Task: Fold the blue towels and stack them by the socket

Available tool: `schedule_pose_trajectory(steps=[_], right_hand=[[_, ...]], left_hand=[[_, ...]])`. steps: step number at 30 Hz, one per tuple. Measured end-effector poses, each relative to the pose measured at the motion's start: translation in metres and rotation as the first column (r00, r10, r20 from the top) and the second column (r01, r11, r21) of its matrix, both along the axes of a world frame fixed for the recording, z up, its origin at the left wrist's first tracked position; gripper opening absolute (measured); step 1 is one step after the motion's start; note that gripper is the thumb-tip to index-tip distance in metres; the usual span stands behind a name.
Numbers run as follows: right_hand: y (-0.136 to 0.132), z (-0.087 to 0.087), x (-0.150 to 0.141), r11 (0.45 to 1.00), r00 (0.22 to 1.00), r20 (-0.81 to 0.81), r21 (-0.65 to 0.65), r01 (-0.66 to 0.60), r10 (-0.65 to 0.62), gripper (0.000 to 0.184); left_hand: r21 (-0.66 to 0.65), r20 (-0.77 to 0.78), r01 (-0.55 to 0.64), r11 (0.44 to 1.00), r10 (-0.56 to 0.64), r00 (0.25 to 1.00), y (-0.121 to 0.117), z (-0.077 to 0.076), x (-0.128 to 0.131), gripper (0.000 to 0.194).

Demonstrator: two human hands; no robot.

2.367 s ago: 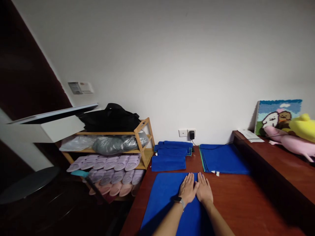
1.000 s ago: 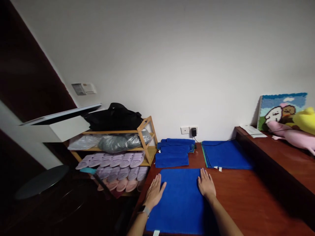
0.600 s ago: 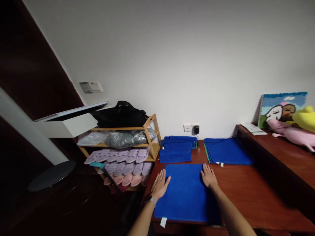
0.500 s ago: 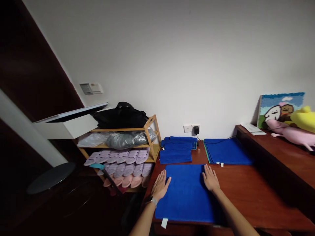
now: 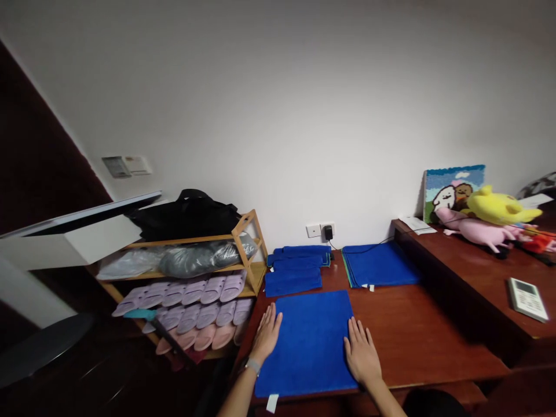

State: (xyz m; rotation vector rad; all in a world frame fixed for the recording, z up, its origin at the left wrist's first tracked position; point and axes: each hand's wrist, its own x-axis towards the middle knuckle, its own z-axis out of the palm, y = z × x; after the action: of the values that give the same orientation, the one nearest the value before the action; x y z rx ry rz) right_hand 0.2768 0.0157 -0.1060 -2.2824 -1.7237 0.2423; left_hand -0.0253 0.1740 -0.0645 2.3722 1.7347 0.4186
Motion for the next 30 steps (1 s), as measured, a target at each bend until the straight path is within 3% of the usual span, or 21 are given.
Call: schedule_pose_trajectory(steps=[3, 6, 8, 10, 13, 19, 22, 25, 30], right_hand=[[0.000, -0.002, 0.001, 1.000, 1.000, 0.005, 0.006, -0.005, 0.005, 0.070], [-0.002, -0.008, 0.005, 0.999, 0.999, 0.038, 0.024, -0.038, 0.037, 0.066], [-0.002, -0.011, 0.007, 0.997, 0.995, 0.069, 0.018, -0.080, 0.079, 0.065], [-0.002, -0.011, 0.008, 0.995, 0.992, 0.078, 0.010, -0.101, 0.100, 0.065], [-0.001, -0.008, 0.006, 0.998, 0.997, 0.047, 0.016, -0.058, 0.057, 0.065], [-0.002, -0.003, 0.003, 1.000, 1.000, 0.021, 0.007, -0.014, 0.014, 0.069], [-0.002, -0.004, 0.003, 1.000, 0.999, 0.026, 0.009, -0.019, 0.019, 0.069], [0.000, -0.003, 0.003, 1.000, 1.000, 0.027, 0.029, -0.004, 0.003, 0.069], [-0.006, 0.002, 0.002, 0.997, 1.000, 0.024, 0.074, -0.003, 0.001, 0.067]], left_hand=[[0.056, 0.037, 0.154, 0.986, -0.156, 0.987, -0.037, 0.001, 0.061, 0.073], [0.062, 0.043, 0.468, 0.882, -0.471, 0.881, -0.083, -0.012, 0.138, 0.069], [0.052, 0.074, 0.515, 0.855, -0.518, 0.852, -0.106, -0.022, 0.175, 0.067], [0.035, 0.081, 0.486, 0.873, -0.487, 0.870, -0.117, -0.029, 0.187, 0.067], [0.016, 0.038, 0.427, 0.904, -0.427, 0.903, -0.111, -0.030, 0.158, 0.069], [0.021, -0.059, 0.106, 0.994, -0.104, 0.993, -0.076, -0.030, 0.020, 0.076], [0.077, -0.080, -0.014, 0.997, 0.020, 0.997, -0.068, -0.039, -0.026, 0.076], [0.114, -0.093, -0.040, 0.993, 0.051, 0.994, -0.066, -0.048, -0.039, 0.076], [0.126, -0.119, -0.029, 0.992, 0.044, 0.992, -0.064, -0.055, -0.035, 0.073]])
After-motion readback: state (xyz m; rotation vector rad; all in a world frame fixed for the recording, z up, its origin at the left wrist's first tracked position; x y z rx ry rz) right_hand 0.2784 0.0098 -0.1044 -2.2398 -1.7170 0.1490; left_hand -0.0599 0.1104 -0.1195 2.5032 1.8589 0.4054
